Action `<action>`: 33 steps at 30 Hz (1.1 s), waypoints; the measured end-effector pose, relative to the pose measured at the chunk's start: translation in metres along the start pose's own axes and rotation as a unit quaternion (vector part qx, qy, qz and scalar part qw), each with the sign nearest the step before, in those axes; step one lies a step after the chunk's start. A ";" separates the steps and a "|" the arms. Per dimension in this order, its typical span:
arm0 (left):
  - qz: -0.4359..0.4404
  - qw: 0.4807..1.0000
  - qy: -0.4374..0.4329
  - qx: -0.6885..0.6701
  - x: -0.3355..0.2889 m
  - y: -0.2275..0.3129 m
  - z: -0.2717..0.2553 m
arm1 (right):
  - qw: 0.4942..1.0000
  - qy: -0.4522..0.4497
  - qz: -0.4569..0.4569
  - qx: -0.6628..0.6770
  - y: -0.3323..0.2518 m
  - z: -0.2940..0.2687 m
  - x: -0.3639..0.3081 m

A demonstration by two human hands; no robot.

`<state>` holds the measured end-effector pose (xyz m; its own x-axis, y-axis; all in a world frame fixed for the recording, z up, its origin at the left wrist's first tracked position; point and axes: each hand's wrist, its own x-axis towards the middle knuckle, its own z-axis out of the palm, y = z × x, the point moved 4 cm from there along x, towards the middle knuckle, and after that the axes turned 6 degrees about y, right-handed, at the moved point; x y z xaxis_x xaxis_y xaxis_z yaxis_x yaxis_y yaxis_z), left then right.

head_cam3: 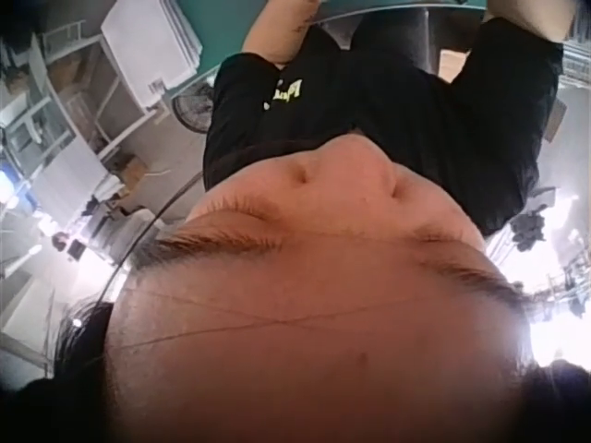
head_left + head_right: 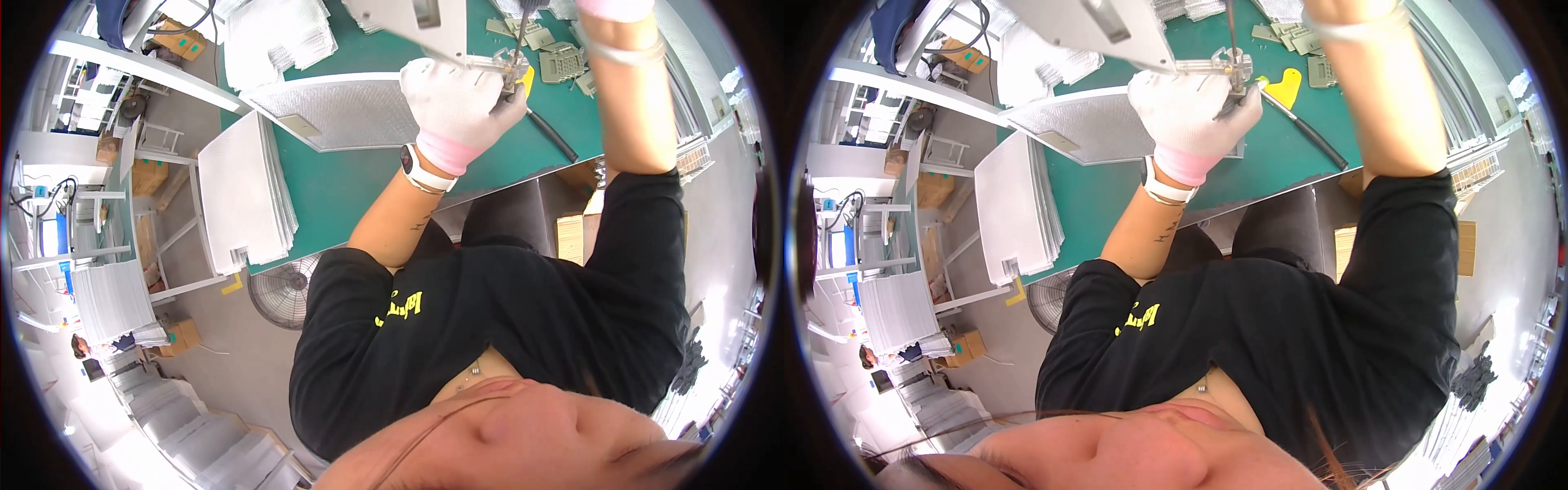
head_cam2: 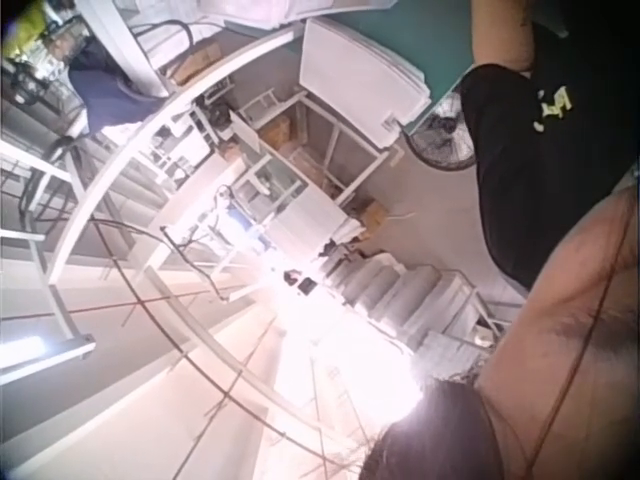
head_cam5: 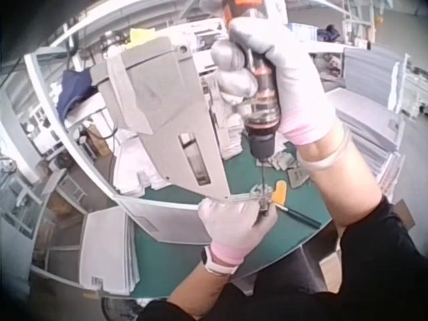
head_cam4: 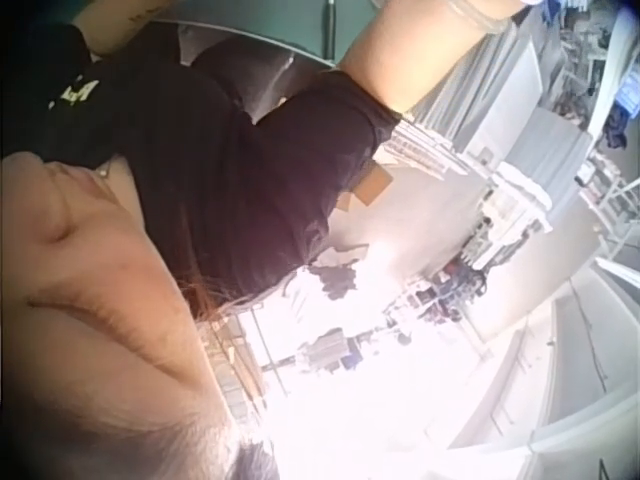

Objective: Assemble metal mesh filter panels by attaching plastic components and securing them with a drill.

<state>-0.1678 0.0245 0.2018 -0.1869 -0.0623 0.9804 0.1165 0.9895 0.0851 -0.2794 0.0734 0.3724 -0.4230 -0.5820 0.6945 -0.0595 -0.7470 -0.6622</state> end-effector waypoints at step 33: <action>-0.029 0.994 -0.032 -0.099 -0.009 0.016 -0.015 | 0.958 -0.027 0.045 0.282 0.012 0.007 -0.004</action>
<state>-0.1494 0.0385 0.1973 -0.2594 -0.1032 0.9602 0.2916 0.9395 0.1798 -0.2725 0.0642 0.3637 -0.3547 -0.6571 0.6652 0.4789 -0.7387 -0.4743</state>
